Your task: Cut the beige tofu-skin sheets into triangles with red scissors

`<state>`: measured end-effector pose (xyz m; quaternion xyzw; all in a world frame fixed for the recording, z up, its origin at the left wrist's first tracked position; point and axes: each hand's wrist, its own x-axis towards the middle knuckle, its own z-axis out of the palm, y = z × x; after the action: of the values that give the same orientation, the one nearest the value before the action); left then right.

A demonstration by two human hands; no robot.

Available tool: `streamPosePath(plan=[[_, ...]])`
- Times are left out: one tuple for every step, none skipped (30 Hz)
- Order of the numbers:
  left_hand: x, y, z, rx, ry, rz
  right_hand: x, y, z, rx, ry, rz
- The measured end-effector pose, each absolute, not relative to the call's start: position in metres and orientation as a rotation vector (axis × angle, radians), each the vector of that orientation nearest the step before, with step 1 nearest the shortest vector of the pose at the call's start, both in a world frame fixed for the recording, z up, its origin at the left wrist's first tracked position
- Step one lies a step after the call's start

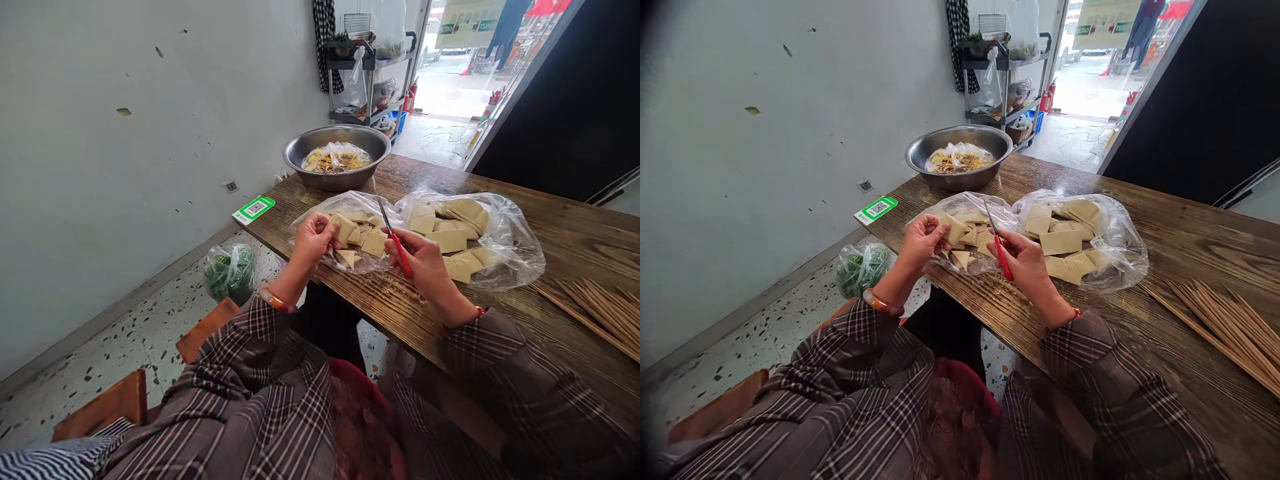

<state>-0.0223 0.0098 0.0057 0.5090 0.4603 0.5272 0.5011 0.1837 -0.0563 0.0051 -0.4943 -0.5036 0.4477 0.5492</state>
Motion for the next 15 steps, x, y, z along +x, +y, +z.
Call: streamPosePath(plan=[[-0.025, 0.008, 0.009, 1.116, 1.094, 1.283, 0.182, -0.058, 0.005, -1.171, -1.216, 1.083], [-0.027, 0.006, 0.013, 1.033, 1.074, 1.293, 0.181, -0.059, 0.004, -1.169, -1.243, 1.108], [-0.028, 0.004, 0.016, 0.973, 1.052, 1.303, 0.180, -0.060, 0.003, -1.165, -1.268, 1.133], [-0.029, 0.002, 0.020, 0.928, 1.031, 1.311, 0.179, -0.061, 0.000, -1.159, -1.294, 1.158], [-0.029, -0.001, 0.023, 0.897, 1.008, 1.313, 0.178, -0.061, -0.002, -1.153, -1.319, 1.181], [-0.029, -0.003, 0.026, 0.876, 0.988, 1.310, 0.178, -0.062, -0.004, -1.146, -1.344, 1.204], [-0.029, -0.005, 0.029, 0.865, 0.968, 1.304, 0.178, -0.062, -0.007, -1.140, -1.373, 1.227], [-0.028, -0.007, 0.032, 0.861, 0.950, 1.298, 0.178, -0.063, -0.008, -1.138, -1.404, 1.250], [-0.026, -0.009, 0.034, 0.864, 0.934, 1.290, 0.178, -0.063, -0.010, -1.139, -1.432, 1.269], [-0.025, -0.011, 0.036, 0.872, 0.921, 1.280, 0.178, -0.063, -0.010, -1.145, -1.454, 1.283], [-0.024, -0.012, 0.037, 0.879, 0.914, 1.268, 0.178, -0.064, -0.010, -1.156, -1.468, 1.289], [-0.022, -0.013, 0.038, 0.884, 0.913, 1.258, 0.177, -0.064, -0.010, -1.170, -1.470, 1.290], [-0.020, -0.014, 0.039, 0.887, 0.917, 1.250, 0.176, -0.064, -0.009, -1.182, -1.465, 1.289], [-0.019, -0.014, 0.039, 0.888, 0.922, 1.244, 0.175, -0.065, -0.008, -1.191, -1.458, 1.292], [-0.017, -0.015, 0.039, 0.889, 0.927, 1.240, 0.174, -0.065, -0.007, -1.195, -1.453, 1.299]])
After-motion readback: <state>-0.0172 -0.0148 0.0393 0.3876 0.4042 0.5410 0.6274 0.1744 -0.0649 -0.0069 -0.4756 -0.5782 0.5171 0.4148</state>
